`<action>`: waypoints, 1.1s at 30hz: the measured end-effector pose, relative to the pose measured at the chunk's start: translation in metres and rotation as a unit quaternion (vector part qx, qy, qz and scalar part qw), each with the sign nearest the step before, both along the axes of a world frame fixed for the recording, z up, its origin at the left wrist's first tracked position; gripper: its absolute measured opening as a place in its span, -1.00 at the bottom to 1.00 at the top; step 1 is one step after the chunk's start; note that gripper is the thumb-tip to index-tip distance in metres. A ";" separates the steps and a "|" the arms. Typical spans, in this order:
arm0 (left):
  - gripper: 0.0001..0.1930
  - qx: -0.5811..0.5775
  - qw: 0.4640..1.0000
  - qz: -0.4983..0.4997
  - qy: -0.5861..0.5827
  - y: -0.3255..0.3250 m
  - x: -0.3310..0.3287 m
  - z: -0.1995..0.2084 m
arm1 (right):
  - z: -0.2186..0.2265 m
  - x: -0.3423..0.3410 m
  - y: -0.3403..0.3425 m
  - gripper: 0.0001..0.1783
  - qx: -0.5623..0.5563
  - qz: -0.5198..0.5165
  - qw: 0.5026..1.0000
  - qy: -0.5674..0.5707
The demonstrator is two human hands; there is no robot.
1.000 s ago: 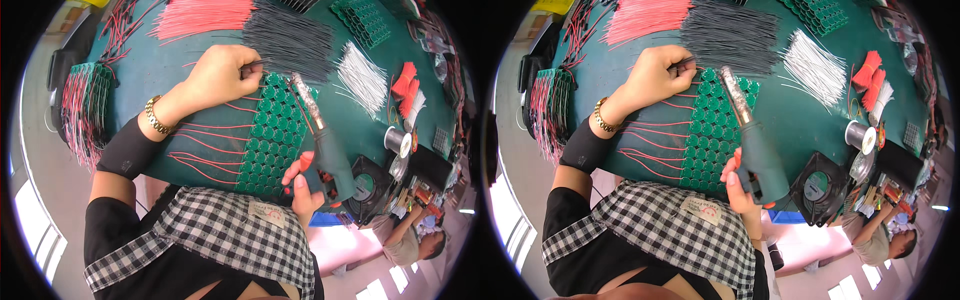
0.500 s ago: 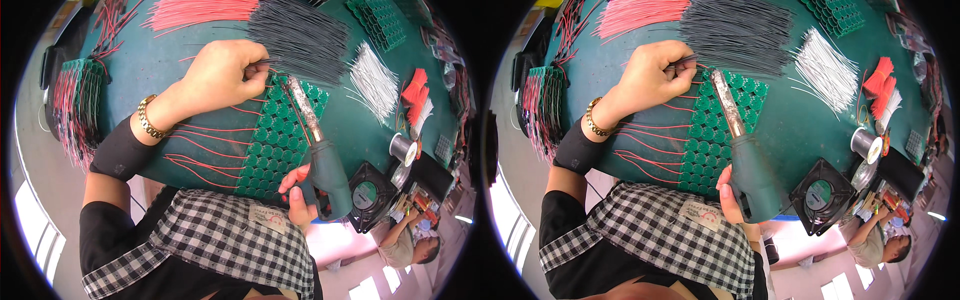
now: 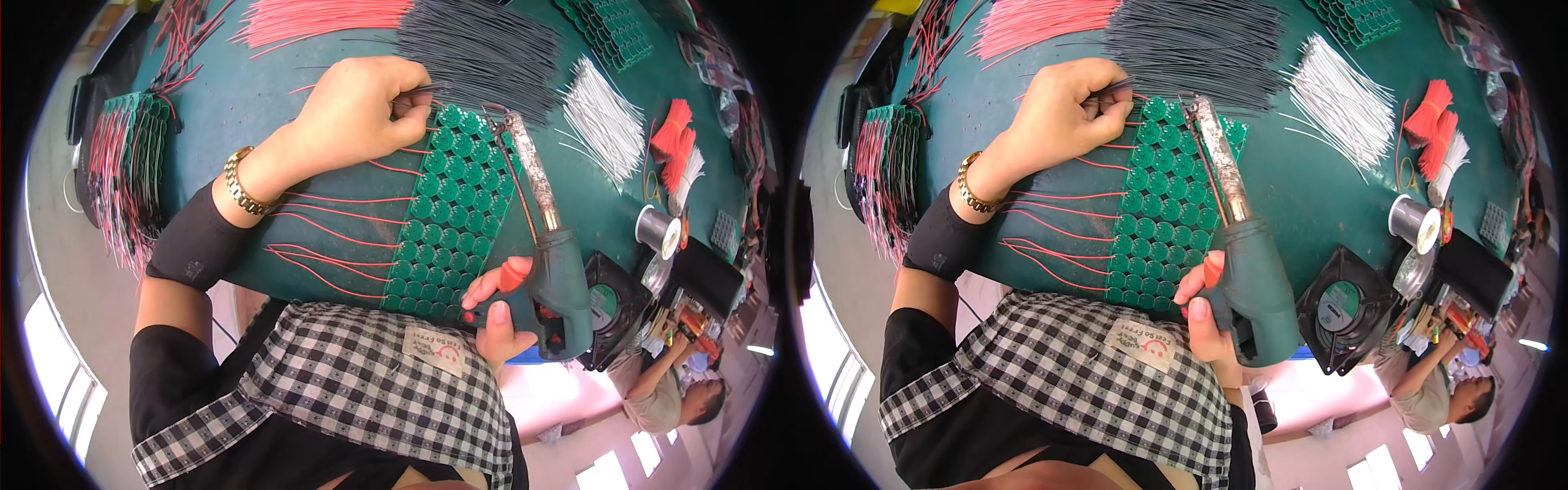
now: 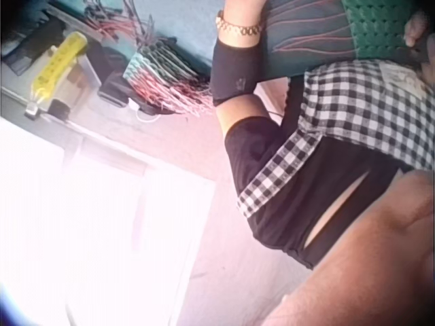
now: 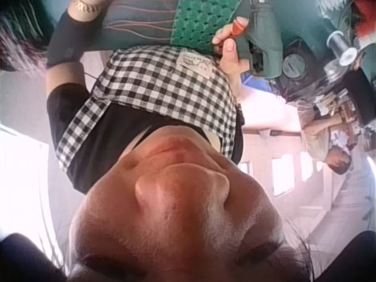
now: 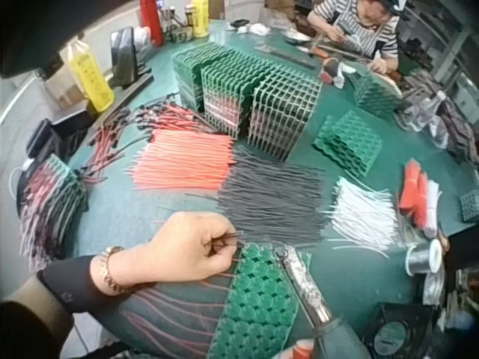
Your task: The person aligns a green circuit board panel on the table, then solders red, black, and white wires onto it using a soldering iron.
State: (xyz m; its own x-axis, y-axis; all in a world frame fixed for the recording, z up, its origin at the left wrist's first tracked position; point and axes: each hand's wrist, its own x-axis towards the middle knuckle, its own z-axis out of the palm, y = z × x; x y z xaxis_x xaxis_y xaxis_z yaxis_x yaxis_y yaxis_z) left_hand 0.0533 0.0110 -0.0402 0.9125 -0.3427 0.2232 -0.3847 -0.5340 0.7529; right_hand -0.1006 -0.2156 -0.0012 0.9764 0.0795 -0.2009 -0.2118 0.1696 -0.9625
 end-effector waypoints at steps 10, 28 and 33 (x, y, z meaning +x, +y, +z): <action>-0.92 0.015 1.000 0.004 -0.002 -0.002 -0.002 0.006 | -0.006 -0.012 -0.004 -0.47 0.070 -0.026 0.997 0.017; -0.87 0.033 0.999 -0.021 -0.017 0.002 -0.026 0.019 | -0.013 -0.019 -0.003 -0.51 0.031 0.030 0.999 -0.023; -0.90 0.016 1.000 -0.011 -0.013 0.001 -0.023 0.009 | -0.022 -0.023 -0.001 -0.52 0.024 0.032 0.998 -0.056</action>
